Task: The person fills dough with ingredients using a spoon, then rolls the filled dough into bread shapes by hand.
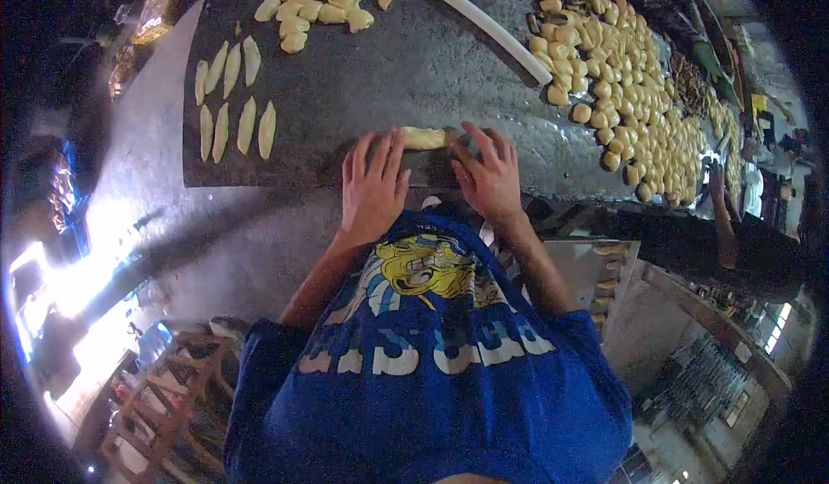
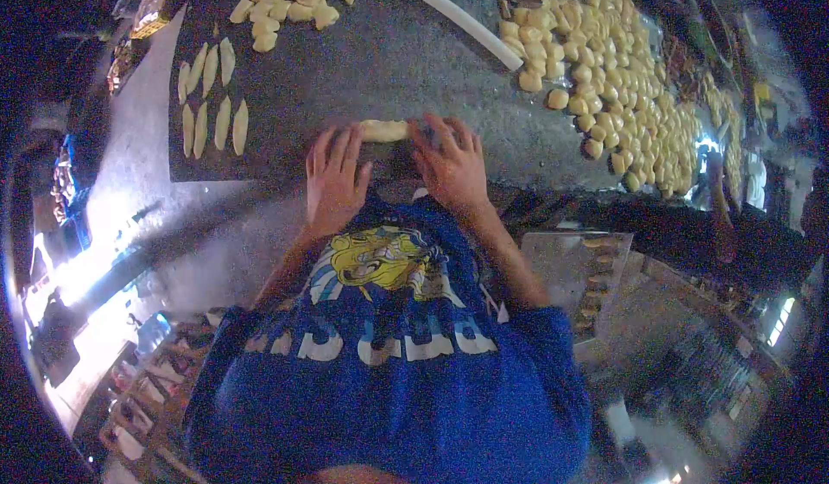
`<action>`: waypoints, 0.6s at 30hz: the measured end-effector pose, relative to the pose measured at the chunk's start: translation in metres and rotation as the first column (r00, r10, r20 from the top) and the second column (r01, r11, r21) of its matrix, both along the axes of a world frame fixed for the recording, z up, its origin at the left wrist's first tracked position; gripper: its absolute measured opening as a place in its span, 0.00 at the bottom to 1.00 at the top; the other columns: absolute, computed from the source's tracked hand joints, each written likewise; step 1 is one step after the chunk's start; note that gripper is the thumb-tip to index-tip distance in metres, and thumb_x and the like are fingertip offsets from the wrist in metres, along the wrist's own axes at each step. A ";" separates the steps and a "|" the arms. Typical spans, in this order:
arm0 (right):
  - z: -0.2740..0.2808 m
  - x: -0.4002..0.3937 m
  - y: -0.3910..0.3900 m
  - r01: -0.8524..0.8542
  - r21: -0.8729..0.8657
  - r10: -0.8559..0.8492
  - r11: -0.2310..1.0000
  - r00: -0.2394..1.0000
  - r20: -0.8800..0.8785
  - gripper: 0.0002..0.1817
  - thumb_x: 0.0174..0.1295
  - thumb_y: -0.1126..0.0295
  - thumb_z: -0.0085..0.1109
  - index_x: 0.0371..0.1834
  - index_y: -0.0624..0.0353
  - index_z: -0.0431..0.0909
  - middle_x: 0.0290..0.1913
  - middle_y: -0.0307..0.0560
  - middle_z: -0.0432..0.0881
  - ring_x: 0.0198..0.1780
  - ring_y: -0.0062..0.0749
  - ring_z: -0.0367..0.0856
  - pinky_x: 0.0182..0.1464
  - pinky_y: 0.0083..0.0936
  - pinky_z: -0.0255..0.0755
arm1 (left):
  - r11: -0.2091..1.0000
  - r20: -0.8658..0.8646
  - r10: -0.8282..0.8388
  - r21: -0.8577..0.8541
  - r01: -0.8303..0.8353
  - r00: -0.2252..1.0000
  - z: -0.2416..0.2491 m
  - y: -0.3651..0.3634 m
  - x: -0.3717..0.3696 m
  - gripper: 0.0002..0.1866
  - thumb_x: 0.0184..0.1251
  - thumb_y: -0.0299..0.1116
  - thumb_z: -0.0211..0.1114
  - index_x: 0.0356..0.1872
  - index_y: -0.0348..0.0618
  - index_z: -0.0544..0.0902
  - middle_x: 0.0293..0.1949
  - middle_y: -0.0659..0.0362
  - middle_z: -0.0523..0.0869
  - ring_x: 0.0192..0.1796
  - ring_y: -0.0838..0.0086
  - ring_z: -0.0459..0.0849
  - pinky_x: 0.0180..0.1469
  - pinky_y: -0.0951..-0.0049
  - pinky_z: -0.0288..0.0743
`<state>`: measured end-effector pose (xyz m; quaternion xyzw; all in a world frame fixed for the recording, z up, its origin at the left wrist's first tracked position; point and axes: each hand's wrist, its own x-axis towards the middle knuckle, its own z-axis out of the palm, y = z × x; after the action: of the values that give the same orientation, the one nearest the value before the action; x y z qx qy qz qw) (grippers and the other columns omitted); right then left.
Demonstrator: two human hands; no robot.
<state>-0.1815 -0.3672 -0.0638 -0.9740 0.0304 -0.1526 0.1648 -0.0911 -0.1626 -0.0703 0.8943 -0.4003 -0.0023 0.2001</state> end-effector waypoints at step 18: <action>0.027 0.053 -0.052 -0.060 -0.104 0.054 0.993 0.997 -0.060 0.22 0.63 0.71 0.58 0.62 0.53 0.74 0.50 0.47 0.80 0.54 0.44 0.76 0.56 0.46 0.65 | 0.970 0.024 0.159 -0.188 -0.152 0.987 0.012 0.022 0.001 0.30 0.68 0.37 0.60 0.70 0.45 0.68 0.74 0.50 0.61 0.77 0.47 0.54 0.75 0.44 0.51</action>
<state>-0.1284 -0.4188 -0.0366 -0.9858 -0.0007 -0.1214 0.1162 -0.0905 -0.1407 -0.0580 0.9003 -0.3311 0.0681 0.2744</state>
